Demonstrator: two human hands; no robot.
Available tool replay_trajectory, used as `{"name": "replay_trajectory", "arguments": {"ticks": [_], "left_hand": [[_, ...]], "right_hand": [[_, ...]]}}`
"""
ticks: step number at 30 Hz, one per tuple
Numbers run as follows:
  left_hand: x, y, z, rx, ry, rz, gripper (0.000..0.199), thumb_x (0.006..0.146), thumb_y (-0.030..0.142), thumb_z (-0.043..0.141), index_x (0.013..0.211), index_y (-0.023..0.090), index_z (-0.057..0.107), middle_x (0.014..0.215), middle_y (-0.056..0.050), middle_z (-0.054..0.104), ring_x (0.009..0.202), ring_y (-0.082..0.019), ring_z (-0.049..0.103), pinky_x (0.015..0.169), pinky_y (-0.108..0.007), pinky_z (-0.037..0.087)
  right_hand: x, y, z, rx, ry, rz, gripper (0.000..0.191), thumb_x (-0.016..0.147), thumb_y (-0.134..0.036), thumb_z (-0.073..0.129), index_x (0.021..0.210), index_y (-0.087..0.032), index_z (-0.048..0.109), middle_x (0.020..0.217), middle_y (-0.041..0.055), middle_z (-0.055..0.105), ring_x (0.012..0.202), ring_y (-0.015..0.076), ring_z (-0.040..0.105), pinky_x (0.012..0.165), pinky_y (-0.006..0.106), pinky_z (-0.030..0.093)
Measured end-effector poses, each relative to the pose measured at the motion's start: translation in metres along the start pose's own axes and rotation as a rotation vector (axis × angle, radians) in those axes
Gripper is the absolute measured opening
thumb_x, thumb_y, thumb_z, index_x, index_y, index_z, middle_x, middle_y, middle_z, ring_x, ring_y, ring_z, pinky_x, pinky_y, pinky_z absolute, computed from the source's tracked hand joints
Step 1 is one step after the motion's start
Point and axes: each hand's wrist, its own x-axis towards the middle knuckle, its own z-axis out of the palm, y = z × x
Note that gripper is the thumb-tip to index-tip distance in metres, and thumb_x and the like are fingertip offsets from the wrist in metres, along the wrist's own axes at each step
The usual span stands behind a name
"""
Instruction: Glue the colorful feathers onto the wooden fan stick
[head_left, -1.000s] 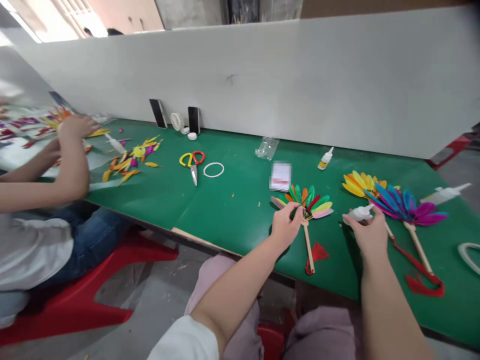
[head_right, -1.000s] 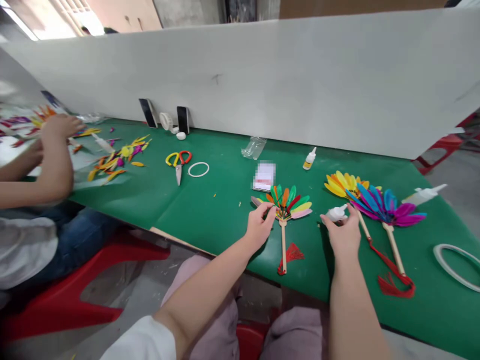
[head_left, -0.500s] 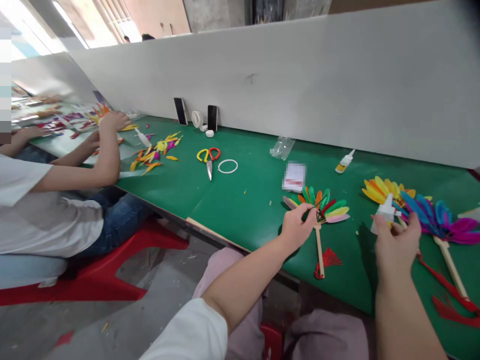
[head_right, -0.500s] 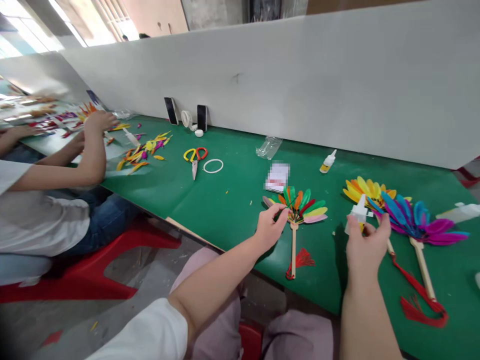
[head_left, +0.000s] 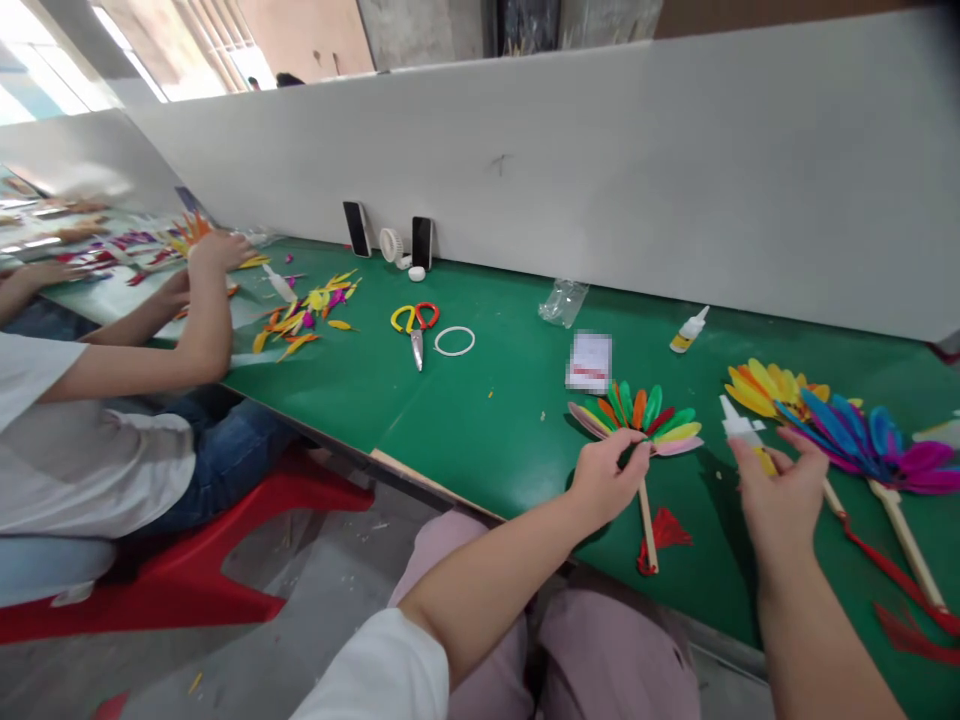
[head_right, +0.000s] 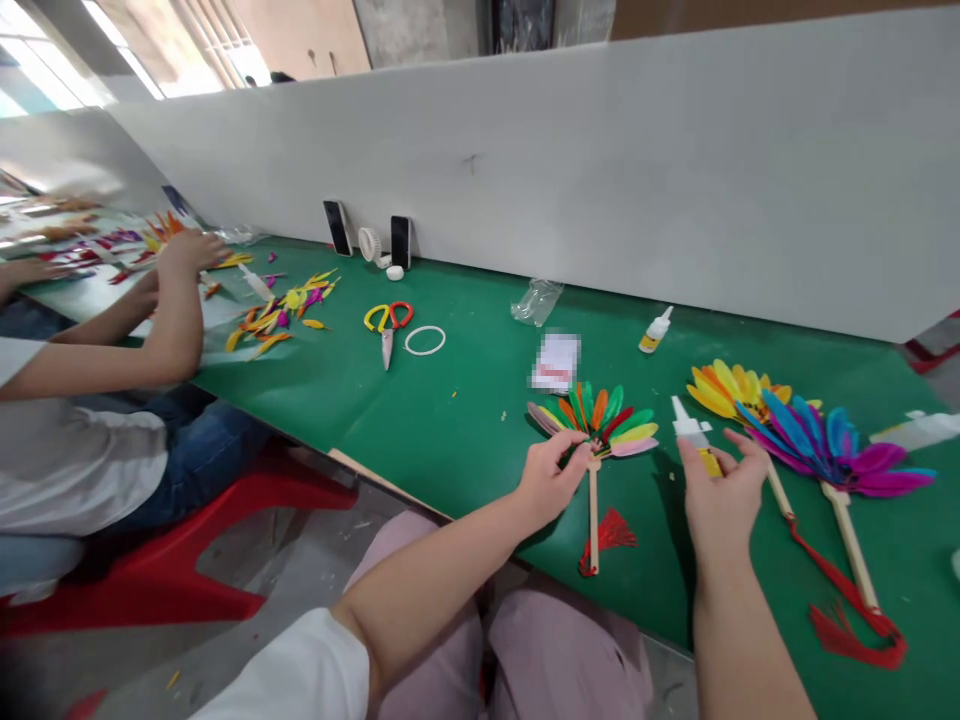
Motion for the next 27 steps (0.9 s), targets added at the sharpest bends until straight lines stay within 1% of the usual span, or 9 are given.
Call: {"name": "replay_trajectory", "arguments": {"ticks": [3,6,9,11,14,17,22,24,27], "left_hand": [[0.001,0.004,0.000,-0.111,0.023,-0.052,0.025,0.083,0.032,0.040,0.092,0.017,0.057,0.066,0.000,0.059,0.052,-0.008,0.048,0.052,-0.019,0.038],[0.005,0.011,-0.005,-0.206,0.036,-0.102,0.024,0.082,0.032,0.041,0.097,0.017,0.054,0.050,0.005,0.046,0.044,-0.007,0.040,0.045,-0.018,0.034],[0.019,0.020,-0.012,-0.352,0.065,-0.122,0.022,0.082,0.031,0.042,0.096,0.017,0.051,0.051,0.005,0.045,0.045,-0.006,0.041,0.046,-0.017,0.034],[0.032,0.024,-0.015,-0.422,0.095,-0.131,0.020,0.081,0.031,0.043,0.094,0.018,0.050,0.054,0.005,0.047,0.045,-0.005,0.041,0.046,-0.016,0.034],[0.050,0.024,-0.014,-0.478,0.135,-0.167,0.017,0.077,0.030,0.048,0.090,0.018,0.050,0.060,0.005,0.049,0.042,-0.004,0.038,0.042,-0.016,0.032],[0.053,0.014,-0.010,-0.510,0.160,-0.233,0.017,0.076,0.031,0.050,0.085,0.017,0.051,0.058,0.005,0.048,0.043,-0.004,0.039,0.042,-0.015,0.032],[0.036,0.003,-0.006,-0.518,0.103,-0.302,0.024,0.079,0.037,0.047,0.085,0.015,0.053,0.047,0.006,0.043,0.043,-0.005,0.041,0.043,-0.016,0.031],[0.032,0.005,-0.005,-0.513,0.075,-0.312,0.025,0.079,0.037,0.047,0.089,0.014,0.053,0.045,0.006,0.045,0.040,-0.005,0.039,0.040,-0.015,0.028],[0.032,0.007,-0.006,-0.511,0.023,-0.318,0.029,0.080,0.036,0.046,0.098,0.014,0.051,0.048,0.005,0.052,0.034,-0.003,0.036,0.035,-0.015,0.026]], "right_hand": [[-0.003,-0.004,-0.003,0.061,-0.014,-0.011,0.054,0.058,-0.042,0.068,0.102,-0.022,0.044,0.075,-0.0007,0.055,0.040,0.0066,0.045,0.036,0.022,0.036],[-0.002,-0.016,-0.005,0.350,-0.042,0.006,0.042,0.065,-0.043,0.062,0.094,-0.021,0.040,0.064,-0.0045,0.053,0.035,0.0053,0.039,0.031,0.019,0.030],[0.005,-0.046,-0.003,0.639,-0.171,-0.011,0.031,0.070,-0.037,0.058,0.091,-0.024,0.039,0.064,-0.0055,0.053,0.037,0.0063,0.040,0.031,0.018,0.032],[0.013,-0.069,0.003,0.711,-0.253,-0.052,0.033,0.067,-0.031,0.063,0.092,-0.025,0.042,0.068,-0.0048,0.053,0.040,0.0059,0.042,0.033,0.018,0.033],[0.026,-0.090,0.018,0.790,-0.416,-0.043,0.028,0.065,-0.029,0.064,0.088,-0.024,0.049,0.061,-0.0069,0.046,0.039,0.0040,0.038,0.033,0.017,0.032],[0.034,-0.083,0.033,0.904,-0.517,0.045,0.022,0.069,-0.038,0.059,0.084,-0.023,0.053,0.053,-0.0078,0.039,0.036,0.0025,0.030,0.032,0.014,0.025],[0.031,-0.055,0.043,0.970,-0.668,0.180,0.028,0.068,-0.046,0.059,0.083,-0.023,0.053,0.051,-0.0081,0.035,0.036,0.0025,0.024,0.031,0.014,0.019],[0.030,-0.052,0.043,0.981,-0.688,0.189,0.031,0.065,-0.046,0.062,0.085,-0.024,0.053,0.053,-0.0083,0.034,0.037,0.0024,0.022,0.031,0.014,0.018],[0.031,-0.052,0.043,0.980,-0.660,0.178,0.032,0.062,-0.040,0.065,0.087,-0.025,0.053,0.055,-0.0086,0.032,0.040,0.0026,0.022,0.033,0.013,0.020]]}}
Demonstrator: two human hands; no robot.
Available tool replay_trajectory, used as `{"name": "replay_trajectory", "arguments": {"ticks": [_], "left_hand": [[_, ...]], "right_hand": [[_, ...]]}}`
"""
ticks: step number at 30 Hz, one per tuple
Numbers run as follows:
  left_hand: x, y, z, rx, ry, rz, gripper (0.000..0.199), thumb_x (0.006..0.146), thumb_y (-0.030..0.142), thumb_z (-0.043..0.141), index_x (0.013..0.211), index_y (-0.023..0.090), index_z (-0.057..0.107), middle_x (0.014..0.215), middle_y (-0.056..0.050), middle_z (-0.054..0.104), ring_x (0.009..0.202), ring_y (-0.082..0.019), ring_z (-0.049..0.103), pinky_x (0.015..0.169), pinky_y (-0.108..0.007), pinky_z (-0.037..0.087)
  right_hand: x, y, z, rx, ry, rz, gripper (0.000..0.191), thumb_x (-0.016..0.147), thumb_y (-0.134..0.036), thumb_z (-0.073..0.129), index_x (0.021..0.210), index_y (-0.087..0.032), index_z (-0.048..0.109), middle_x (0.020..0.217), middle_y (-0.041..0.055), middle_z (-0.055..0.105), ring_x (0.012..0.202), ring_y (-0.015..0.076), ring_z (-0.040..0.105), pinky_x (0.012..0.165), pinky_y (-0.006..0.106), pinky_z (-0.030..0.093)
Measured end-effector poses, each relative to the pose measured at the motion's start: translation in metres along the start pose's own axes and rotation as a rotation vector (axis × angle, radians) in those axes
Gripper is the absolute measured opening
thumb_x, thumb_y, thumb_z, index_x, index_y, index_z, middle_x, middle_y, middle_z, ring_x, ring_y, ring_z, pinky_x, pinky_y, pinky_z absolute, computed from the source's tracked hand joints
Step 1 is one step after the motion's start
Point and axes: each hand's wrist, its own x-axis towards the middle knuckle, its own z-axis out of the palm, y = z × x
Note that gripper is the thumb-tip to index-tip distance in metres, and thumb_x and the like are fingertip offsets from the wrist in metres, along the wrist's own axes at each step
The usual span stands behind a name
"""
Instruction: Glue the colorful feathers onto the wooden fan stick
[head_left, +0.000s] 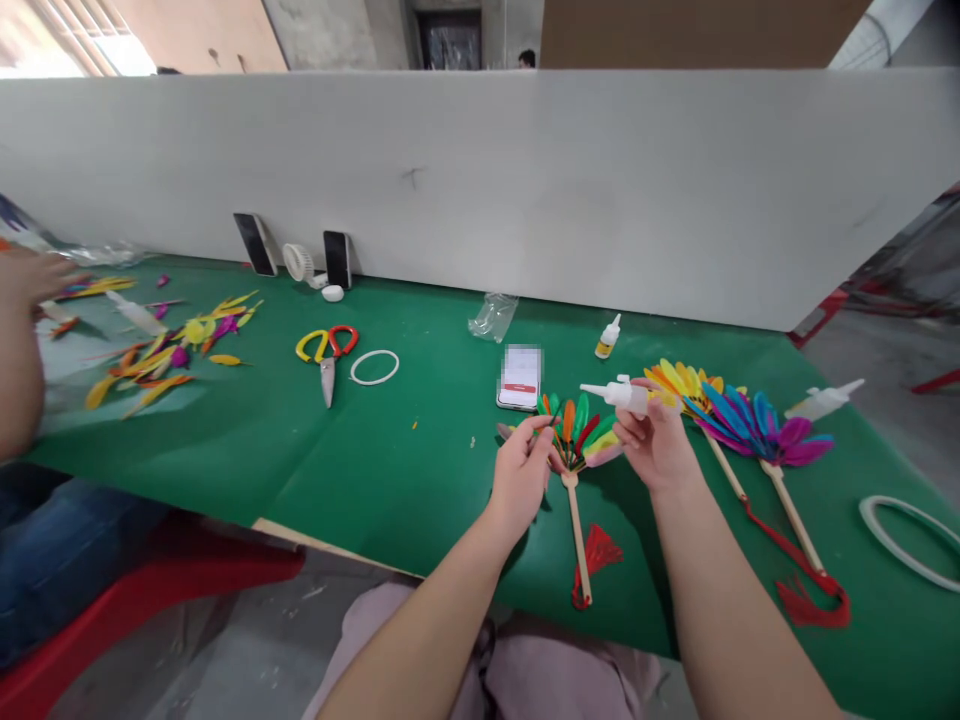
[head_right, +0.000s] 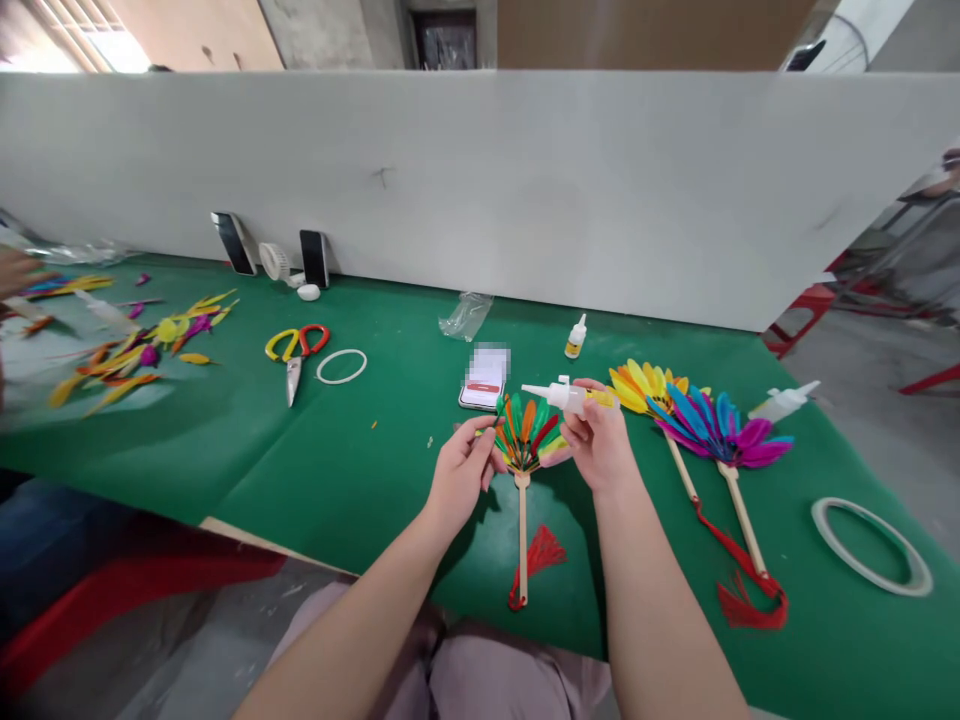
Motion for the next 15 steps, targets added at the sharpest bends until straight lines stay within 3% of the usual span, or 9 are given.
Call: {"name": "replay_trajectory", "arguments": {"ticks": [4,10,15], "left_hand": [[0.0007,-0.0007,-0.0048,0.023,-0.042,-0.015,0.031,0.079,0.037,0.044,0.100,0.014,0.047,0.055,0.003,0.057,0.033,-0.004,0.042,0.032,-0.014,0.028],[0.0034,-0.0055,-0.0082,0.048,-0.002,-0.043,0.031,0.075,0.037,0.047,0.096,0.015,0.049,0.075,-0.001,0.058,0.043,-0.006,0.051,0.030,-0.014,0.033],[0.0052,-0.0079,-0.0063,0.122,0.020,-0.044,0.024,0.076,0.031,0.047,0.091,0.014,0.054,0.055,0.004,0.052,0.042,-0.006,0.046,0.037,-0.016,0.034]], "right_hand": [[0.0021,-0.0009,-0.0046,-0.061,0.021,-0.005,0.032,0.063,-0.039,0.065,0.089,-0.026,0.052,0.055,-0.0092,0.029,0.041,0.0032,0.021,0.035,0.013,0.021],[0.0003,-0.0024,-0.0048,-0.040,0.018,0.014,0.038,0.066,-0.054,0.056,0.088,-0.023,0.054,0.054,-0.0084,0.029,0.040,0.0036,0.021,0.034,0.015,0.020],[-0.0016,-0.0060,0.0030,-0.035,0.013,0.001,0.037,0.062,-0.050,0.062,0.087,-0.023,0.055,0.057,-0.0071,0.035,0.045,0.0043,0.032,0.037,0.015,0.025]]}}
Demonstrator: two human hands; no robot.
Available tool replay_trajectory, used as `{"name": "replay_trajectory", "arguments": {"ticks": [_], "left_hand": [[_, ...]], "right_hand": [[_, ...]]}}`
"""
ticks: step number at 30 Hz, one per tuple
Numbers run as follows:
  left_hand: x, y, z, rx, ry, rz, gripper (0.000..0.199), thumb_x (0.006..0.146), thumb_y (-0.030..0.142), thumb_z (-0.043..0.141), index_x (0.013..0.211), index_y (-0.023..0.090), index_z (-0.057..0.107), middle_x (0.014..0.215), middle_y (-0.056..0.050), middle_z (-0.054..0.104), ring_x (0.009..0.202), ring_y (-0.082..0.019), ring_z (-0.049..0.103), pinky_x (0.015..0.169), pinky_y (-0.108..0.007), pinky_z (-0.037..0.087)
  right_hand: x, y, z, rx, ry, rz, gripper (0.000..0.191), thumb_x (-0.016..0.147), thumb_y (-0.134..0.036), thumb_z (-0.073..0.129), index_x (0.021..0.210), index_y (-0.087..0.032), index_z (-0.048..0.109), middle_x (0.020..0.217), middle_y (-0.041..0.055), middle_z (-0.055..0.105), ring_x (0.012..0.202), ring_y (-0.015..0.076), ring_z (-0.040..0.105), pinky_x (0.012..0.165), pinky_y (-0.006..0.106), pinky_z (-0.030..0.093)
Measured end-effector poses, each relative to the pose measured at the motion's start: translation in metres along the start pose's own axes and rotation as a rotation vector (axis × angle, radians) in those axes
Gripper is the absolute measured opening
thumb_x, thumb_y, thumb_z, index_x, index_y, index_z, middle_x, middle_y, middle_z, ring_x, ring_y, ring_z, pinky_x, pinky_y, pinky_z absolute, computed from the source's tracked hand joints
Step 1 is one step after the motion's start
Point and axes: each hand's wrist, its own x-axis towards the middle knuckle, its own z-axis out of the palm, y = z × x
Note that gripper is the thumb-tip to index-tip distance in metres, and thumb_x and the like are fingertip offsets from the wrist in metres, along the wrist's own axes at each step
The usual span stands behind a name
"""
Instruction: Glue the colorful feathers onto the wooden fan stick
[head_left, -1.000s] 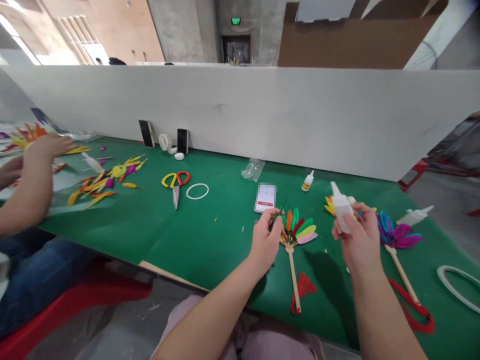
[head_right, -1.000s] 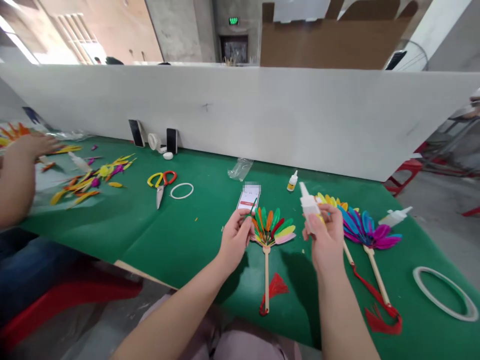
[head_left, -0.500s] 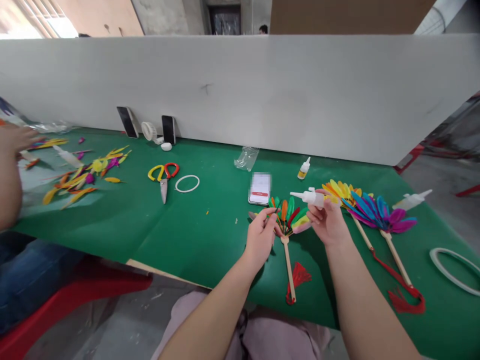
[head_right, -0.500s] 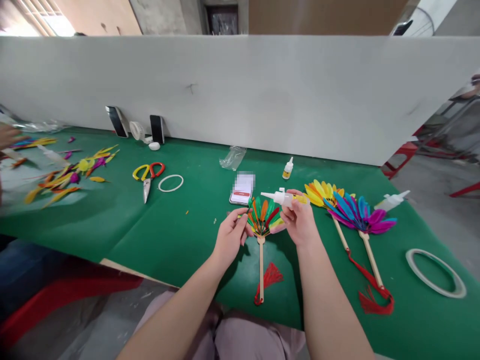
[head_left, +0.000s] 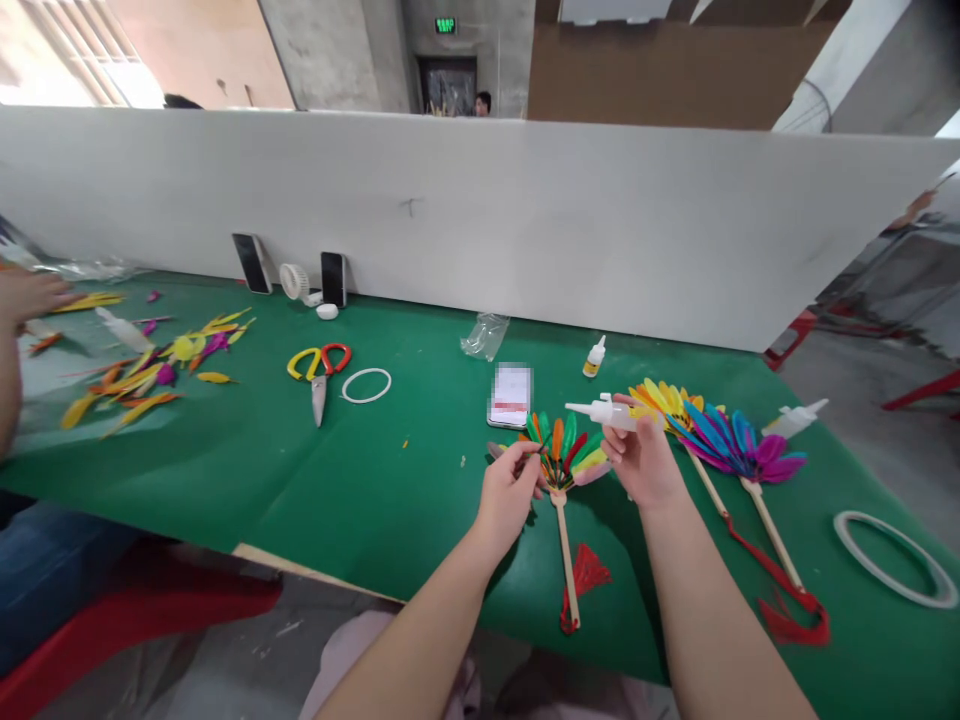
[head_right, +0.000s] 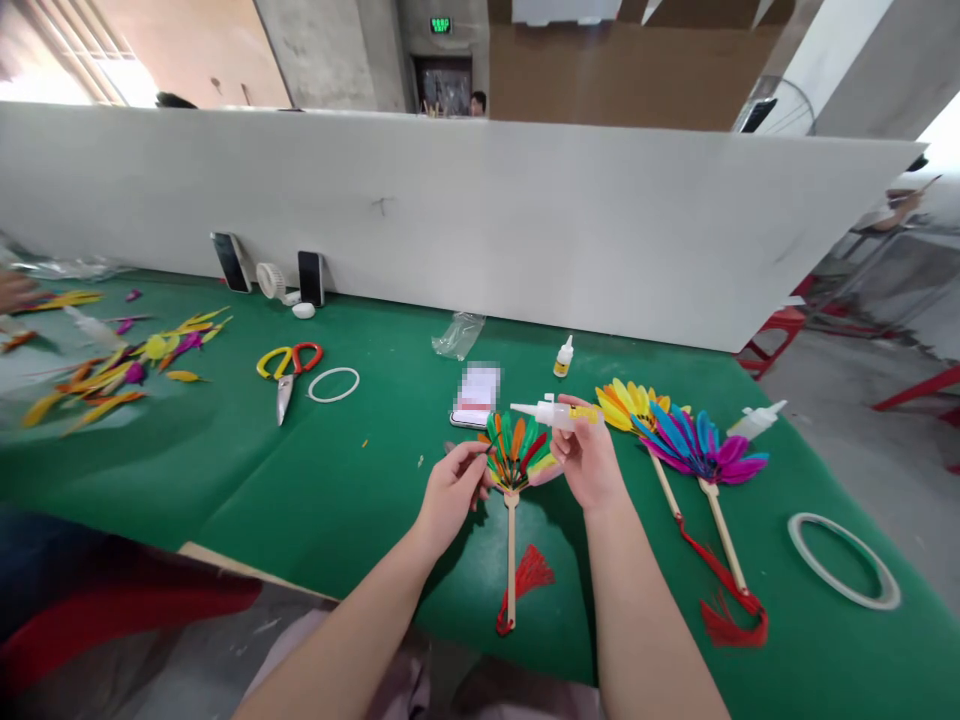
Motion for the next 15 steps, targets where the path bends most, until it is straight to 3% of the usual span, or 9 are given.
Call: {"name": "replay_trajectory", "arguments": {"ticks": [4,7,12,15], "left_hand": [[0.001,-0.001,-0.003,0.122,0.045,0.101,0.024,0.076,0.031,0.049,0.088,0.014,0.061,0.056,0.002,0.055,0.049,-0.008,0.049,0.049,-0.019,0.041],[0.001,-0.001,-0.004,0.217,0.060,0.156,0.027,0.076,0.035,0.049,0.086,0.015,0.064,0.064,-0.001,0.061,0.053,-0.010,0.052,0.055,-0.021,0.043],[0.000,-0.001,-0.002,0.254,0.091,0.189,0.027,0.077,0.036,0.049,0.086,0.016,0.064,0.063,-0.001,0.062,0.054,-0.011,0.055,0.056,-0.022,0.045],[-0.001,-0.002,-0.002,0.283,0.130,0.212,0.026,0.076,0.037,0.050,0.086,0.017,0.065,0.067,-0.002,0.064,0.055,-0.011,0.056,0.053,-0.022,0.045]], "right_hand": [[-0.003,-0.005,0.010,-0.076,0.015,0.002,0.031,0.064,-0.032,0.065,0.092,-0.024,0.054,0.058,-0.0068,0.040,0.048,0.0046,0.037,0.039,0.015,0.028],[-0.005,-0.007,0.016,-0.161,0.066,-0.054,0.029,0.065,-0.030,0.063,0.091,-0.022,0.055,0.054,-0.0074,0.039,0.044,0.0045,0.034,0.037,0.016,0.027],[-0.009,-0.005,0.021,-0.333,0.292,-0.287,0.024,0.069,-0.036,0.059,0.083,-0.016,0.062,0.045,-0.0070,0.037,0.036,0.0042,0.030,0.033,0.019,0.023],[-0.014,0.000,0.024,-0.474,0.418,-0.418,0.024,0.069,-0.037,0.060,0.080,-0.016,0.064,0.049,-0.0035,0.045,0.040,0.0070,0.039,0.037,0.021,0.031]]}}
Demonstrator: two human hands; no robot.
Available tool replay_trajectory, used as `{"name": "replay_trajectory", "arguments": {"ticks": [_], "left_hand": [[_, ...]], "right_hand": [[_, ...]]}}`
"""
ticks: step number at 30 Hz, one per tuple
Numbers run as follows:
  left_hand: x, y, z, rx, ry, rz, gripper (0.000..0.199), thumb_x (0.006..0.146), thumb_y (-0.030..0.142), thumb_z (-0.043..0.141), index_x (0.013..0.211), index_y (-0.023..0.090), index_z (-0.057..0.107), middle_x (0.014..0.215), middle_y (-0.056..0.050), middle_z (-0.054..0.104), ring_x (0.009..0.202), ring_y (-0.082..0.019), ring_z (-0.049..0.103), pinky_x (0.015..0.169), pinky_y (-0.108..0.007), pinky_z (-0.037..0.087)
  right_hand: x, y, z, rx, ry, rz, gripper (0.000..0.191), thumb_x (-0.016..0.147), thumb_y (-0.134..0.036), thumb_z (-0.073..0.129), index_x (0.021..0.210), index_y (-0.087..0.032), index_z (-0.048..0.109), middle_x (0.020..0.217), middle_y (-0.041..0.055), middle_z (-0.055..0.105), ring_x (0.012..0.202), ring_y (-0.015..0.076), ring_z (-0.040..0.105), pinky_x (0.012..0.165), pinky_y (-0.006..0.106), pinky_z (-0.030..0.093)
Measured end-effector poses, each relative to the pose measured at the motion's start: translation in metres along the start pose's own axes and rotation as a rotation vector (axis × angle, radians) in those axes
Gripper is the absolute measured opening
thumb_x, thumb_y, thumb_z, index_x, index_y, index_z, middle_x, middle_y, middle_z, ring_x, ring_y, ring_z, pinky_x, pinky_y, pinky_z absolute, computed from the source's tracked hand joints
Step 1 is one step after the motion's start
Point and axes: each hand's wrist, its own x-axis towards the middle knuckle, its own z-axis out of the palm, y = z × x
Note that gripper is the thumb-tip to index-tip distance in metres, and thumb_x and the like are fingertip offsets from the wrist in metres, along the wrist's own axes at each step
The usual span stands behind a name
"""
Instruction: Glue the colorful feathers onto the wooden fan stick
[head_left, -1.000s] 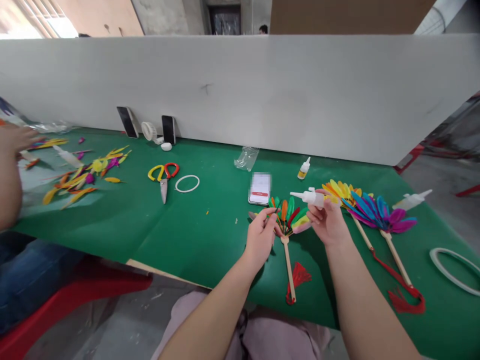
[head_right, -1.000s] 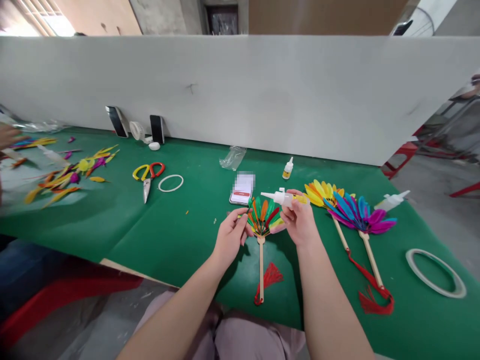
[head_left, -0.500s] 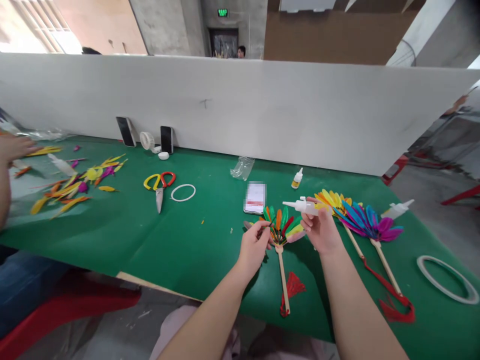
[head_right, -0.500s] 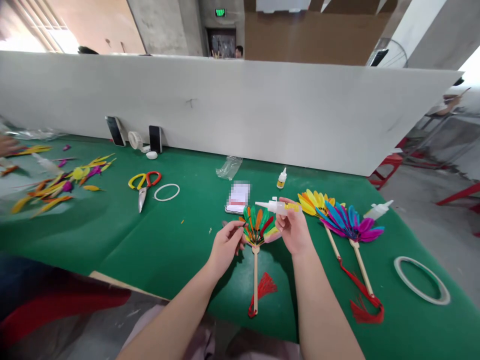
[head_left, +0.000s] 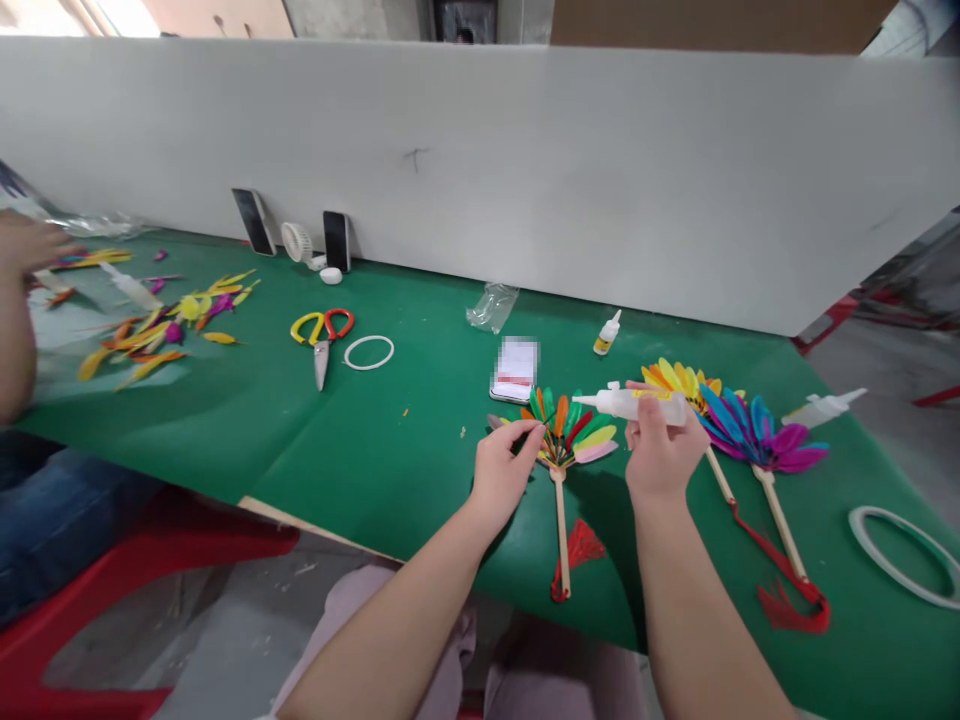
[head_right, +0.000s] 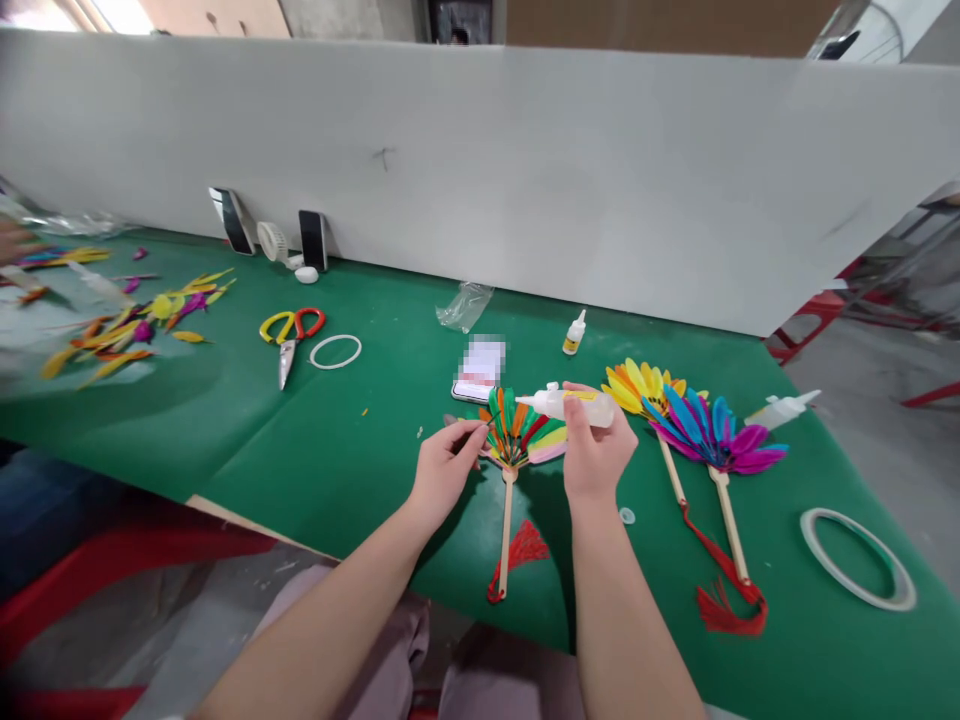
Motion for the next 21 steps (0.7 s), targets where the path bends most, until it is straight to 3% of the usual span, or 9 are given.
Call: {"name": "replay_trajectory", "arguments": {"ticks": [3,6,21], "left_hand": [[0.000,0.000,-0.001,0.053,0.033,0.043,0.024,0.076,0.035,0.051,0.084,0.017,0.065,0.071,-0.003,0.065,0.062,-0.013,0.058,0.058,-0.023,0.047],[0.000,0.001,-0.002,0.115,0.068,0.085,0.023,0.076,0.034,0.051,0.082,0.018,0.066,0.075,-0.003,0.066,0.069,-0.013,0.059,0.066,-0.025,0.047],[0.000,0.003,-0.002,0.222,0.078,0.192,0.019,0.078,0.027,0.049,0.085,0.019,0.065,0.079,-0.002,0.066,0.071,-0.012,0.058,0.069,-0.024,0.045]], "right_hand": [[-0.010,-0.003,0.003,-0.118,0.044,-0.101,0.025,0.068,-0.039,0.060,0.078,-0.017,0.064,0.062,0.0024,0.056,0.054,0.0134,0.053,0.048,0.026,0.041],[-0.019,-0.008,0.006,-0.225,0.064,-0.224,0.024,0.067,-0.040,0.060,0.074,-0.018,0.064,0.067,0.0049,0.061,0.062,0.0165,0.057,0.054,0.029,0.044],[-0.028,-0.016,0.009,-0.443,-0.022,-0.429,0.024,0.072,-0.041,0.054,0.072,-0.018,0.062,0.068,0.0036,0.065,0.056,0.0136,0.058,0.051,0.026,0.046]]}}
